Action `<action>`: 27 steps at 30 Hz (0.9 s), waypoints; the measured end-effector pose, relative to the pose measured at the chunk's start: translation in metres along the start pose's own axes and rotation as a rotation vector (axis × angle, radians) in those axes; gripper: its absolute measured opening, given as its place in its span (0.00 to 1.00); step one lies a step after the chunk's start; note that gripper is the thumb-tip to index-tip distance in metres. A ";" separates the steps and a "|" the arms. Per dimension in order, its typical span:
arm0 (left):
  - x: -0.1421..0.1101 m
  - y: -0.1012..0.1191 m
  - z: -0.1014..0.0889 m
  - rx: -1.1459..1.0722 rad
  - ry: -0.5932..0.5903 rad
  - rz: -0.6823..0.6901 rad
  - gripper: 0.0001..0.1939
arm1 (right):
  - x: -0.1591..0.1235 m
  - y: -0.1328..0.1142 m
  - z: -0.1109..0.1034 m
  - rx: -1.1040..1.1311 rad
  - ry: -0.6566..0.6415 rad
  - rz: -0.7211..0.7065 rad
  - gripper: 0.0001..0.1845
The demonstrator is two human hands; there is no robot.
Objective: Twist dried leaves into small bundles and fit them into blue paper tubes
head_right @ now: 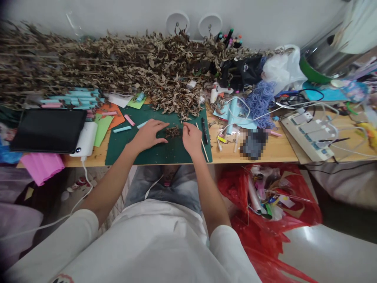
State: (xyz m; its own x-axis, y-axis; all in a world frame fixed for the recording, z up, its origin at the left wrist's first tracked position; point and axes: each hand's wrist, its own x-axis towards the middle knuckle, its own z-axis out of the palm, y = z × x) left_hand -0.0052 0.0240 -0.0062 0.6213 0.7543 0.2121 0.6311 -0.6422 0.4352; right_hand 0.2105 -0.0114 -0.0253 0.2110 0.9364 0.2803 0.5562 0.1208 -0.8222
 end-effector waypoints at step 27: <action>-0.019 -0.023 -0.023 0.282 0.053 -0.306 0.19 | 0.002 0.002 0.003 -0.019 -0.059 -0.107 0.14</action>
State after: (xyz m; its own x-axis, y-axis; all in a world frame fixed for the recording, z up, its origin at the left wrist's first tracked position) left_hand -0.0425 0.0270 0.0003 0.3657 0.9172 0.1582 0.8896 -0.3944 0.2302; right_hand 0.2095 -0.0083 -0.0274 0.1023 0.9362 0.3362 0.5885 0.2155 -0.7793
